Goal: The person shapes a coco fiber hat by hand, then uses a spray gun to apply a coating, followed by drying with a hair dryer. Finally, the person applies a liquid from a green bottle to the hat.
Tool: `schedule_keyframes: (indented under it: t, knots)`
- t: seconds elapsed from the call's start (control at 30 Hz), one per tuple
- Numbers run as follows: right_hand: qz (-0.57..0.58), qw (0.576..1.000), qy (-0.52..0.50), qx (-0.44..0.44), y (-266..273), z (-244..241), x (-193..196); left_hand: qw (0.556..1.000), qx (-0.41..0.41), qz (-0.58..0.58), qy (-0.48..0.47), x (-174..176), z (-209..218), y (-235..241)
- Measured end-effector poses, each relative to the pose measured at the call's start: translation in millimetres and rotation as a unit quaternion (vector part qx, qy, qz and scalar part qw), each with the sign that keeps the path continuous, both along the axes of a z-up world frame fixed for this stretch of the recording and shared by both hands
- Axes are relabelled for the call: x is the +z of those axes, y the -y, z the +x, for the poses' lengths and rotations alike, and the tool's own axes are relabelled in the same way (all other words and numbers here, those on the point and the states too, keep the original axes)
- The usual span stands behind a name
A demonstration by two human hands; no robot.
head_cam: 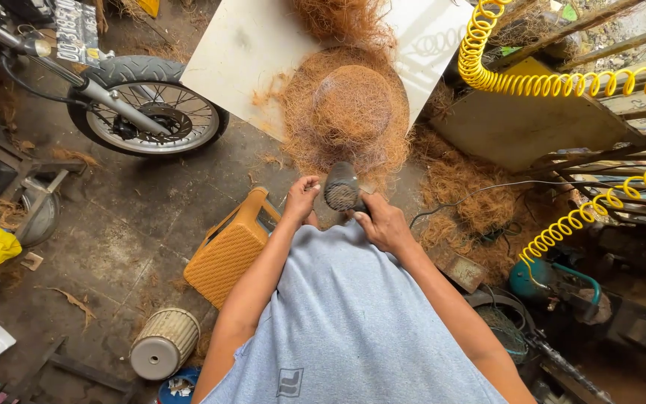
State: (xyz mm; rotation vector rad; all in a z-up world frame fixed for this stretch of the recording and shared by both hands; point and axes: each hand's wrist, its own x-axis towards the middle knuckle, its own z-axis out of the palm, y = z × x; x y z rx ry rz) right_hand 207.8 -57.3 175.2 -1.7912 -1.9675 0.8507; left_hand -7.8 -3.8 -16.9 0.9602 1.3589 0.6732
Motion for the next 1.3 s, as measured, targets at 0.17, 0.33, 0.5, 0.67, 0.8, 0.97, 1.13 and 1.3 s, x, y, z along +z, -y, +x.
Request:
schedule_keyframes:
  t: [0.17, 0.33, 0.5, 0.67, 0.8, 0.97, 1.13, 1.3]
  knots:
    - [0.023, 0.994, 0.021, 0.106, -10, -18, -7, 0.995, 0.071, -0.058, 0.045, 61, -12, 7]
    - [0.007, 0.988, 0.045, 0.15, -21, -28, 1, 0.988, 0.102, -0.06, 0.095, 29, -25, 17]
    - [0.012, 0.983, 0.061, 0.173, -32, -29, 5, 0.983, 0.13, -0.045, 0.119, 48, -22, 15]
    - [0.008, 0.981, 0.058, 0.186, -38, -32, 7, 0.996, 0.089, 0.011, 0.03, 36, -22, 9]
    - [0.011, 0.979, 0.065, 0.193, -39, -35, 11, 0.994, 0.094, 0.017, 0.047, 28, -21, 7]
    - [0.009, 0.982, 0.064, 0.178, -31, -32, 7, 0.978, 0.149, -0.054, 0.137, 72, -21, 5]
    - [0.038, 0.986, 0.066, 0.149, -19, -18, -3, 0.987, 0.094, -0.09, 0.097, 19, -27, 9]
    - [0.041, 0.991, 0.078, 0.102, -6, 0, -4, 0.988, 0.053, -0.121, 0.077, 25, -32, 11]
